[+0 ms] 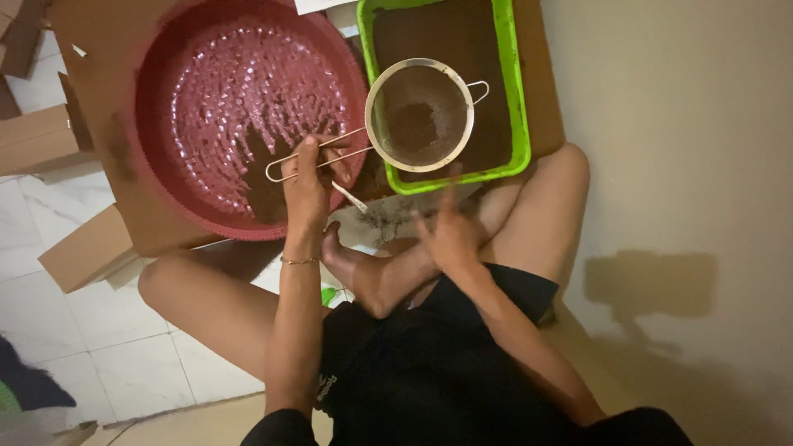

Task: Sifting coffee grounds through a fine mesh sieve into a basin and tray using a spoon for agitation.

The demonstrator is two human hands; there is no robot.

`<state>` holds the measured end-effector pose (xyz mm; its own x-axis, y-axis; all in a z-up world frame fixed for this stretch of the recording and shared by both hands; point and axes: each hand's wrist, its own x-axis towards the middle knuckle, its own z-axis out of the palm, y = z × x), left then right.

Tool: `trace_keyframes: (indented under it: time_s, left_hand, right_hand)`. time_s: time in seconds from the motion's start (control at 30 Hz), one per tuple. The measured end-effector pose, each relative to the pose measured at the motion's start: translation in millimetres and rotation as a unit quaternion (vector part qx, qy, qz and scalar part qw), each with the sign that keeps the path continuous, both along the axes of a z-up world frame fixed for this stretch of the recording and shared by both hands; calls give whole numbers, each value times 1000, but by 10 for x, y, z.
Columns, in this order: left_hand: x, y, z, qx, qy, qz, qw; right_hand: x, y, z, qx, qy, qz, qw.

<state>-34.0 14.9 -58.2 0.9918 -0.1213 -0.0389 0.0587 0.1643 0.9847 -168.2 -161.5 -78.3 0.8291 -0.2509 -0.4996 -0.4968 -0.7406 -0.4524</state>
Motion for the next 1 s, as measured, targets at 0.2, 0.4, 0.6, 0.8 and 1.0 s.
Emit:
trace_keyframes:
  time_s: [0.2,0.4,0.6,0.8,1.0]
  left_hand:
    - [-13,-27,-10,0,26,16,1000]
    - [-77,27,-53,18,48,60,997]
    - [-96,-79,-236,-52,84,33,995]
    - [-22,28,-86,-81,111,-19,990]
    - [42,41,96,-117,99,-6,988]
  right_hand:
    - [-106,-128,-182,87,-142,53,985]
    - [30,-593,254,32,-290,-98,952]
    - [732,-1122,97,299,-382,-92,869]
    - [952,-1218,207,339,-409,-35,847]
    - [1039,-1273,251,373,-427,3,824]
